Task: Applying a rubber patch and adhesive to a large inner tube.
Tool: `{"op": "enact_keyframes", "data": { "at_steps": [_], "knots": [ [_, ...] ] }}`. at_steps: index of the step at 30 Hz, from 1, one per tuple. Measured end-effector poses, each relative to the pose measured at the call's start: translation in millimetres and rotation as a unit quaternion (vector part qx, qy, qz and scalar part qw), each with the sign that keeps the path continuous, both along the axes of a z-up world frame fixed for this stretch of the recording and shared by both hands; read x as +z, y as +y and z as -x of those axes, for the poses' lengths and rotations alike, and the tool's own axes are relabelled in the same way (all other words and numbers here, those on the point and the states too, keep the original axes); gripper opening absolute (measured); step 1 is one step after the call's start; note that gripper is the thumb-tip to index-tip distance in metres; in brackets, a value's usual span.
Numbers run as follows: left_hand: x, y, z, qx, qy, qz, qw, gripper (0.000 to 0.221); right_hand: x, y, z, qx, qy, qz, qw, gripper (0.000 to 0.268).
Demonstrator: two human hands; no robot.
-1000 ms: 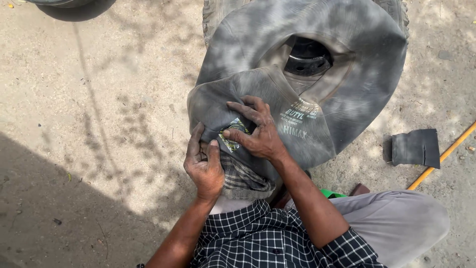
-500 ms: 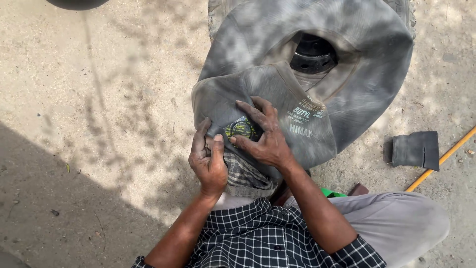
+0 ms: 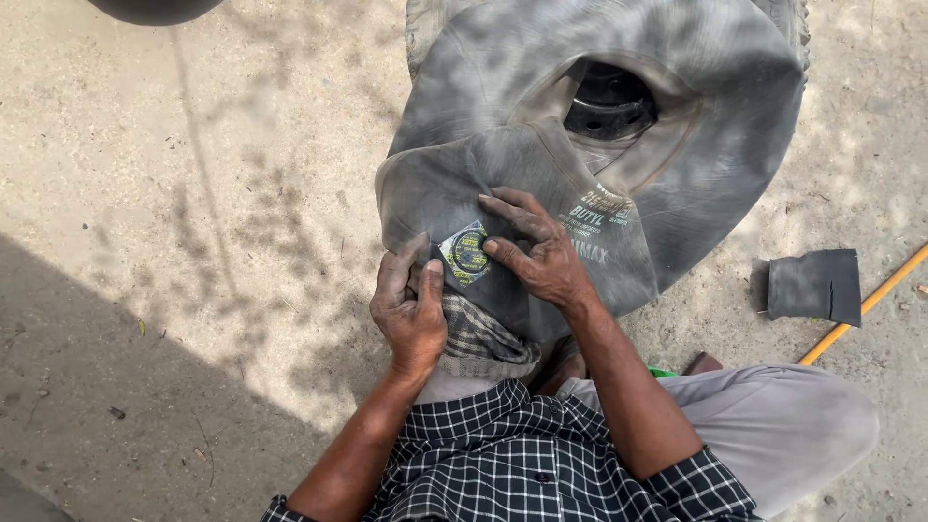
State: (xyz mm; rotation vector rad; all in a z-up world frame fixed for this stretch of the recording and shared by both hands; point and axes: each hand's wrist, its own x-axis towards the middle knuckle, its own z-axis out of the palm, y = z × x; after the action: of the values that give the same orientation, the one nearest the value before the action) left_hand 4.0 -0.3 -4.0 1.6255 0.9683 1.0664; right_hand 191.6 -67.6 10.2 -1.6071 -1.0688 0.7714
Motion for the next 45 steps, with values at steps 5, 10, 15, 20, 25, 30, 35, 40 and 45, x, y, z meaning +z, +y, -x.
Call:
{"op": "enact_keyframes", "data": {
  "at_steps": [5, 10, 15, 20, 25, 30, 35, 40, 45],
  "knots": [
    [-3, -2, -1, -0.012, -0.086, 0.014, 0.996, 0.030, -3, -9, 13, 0.014, -0.069, -0.020, 0.997, 0.080],
    [-2, -1, -2, -0.022, -0.082, 0.008, 0.996, 0.033, 11, 19, 29, -0.047, -0.162, 0.023, 0.985, 0.087],
    [1, 2, -2, -0.033, -0.073, 0.023, 0.997, 0.037, 12, 29, 11, -0.047, -0.108, 0.031, 0.993, 0.057],
    [2, 0, 0, -0.020, -0.069, 0.012, 0.997, 0.037, 4, 1, 0, 0.007, -0.037, 0.005, 0.999, 0.061],
    [1, -1, -1, -0.020, -0.105, 0.036, 0.994, 0.036, 6, -7, 21, 0.007, -0.085, -0.024, 0.996, 0.083],
    [-1, 3, -1, -0.040, -0.111, 0.018, 0.993, 0.035, 4, 29, 23, -0.043, -0.171, 0.029, 0.984, 0.079],
    [2, 3, -1, -0.014, -0.076, 0.055, 0.995, 0.039, -4, 22, -6, -0.003, -0.066, 0.030, 0.997, 0.067],
    [2, 0, 3, -0.037, -0.119, 0.057, 0.991, 0.038, -4, -9, 6, 0.030, -0.033, 0.001, 0.999, 0.084],
    [18, 0, 2, -0.026, -0.085, 0.021, 0.996, 0.036, 7, 7, 31, -0.007, -0.132, 0.001, 0.991, 0.092]
  ]
}}
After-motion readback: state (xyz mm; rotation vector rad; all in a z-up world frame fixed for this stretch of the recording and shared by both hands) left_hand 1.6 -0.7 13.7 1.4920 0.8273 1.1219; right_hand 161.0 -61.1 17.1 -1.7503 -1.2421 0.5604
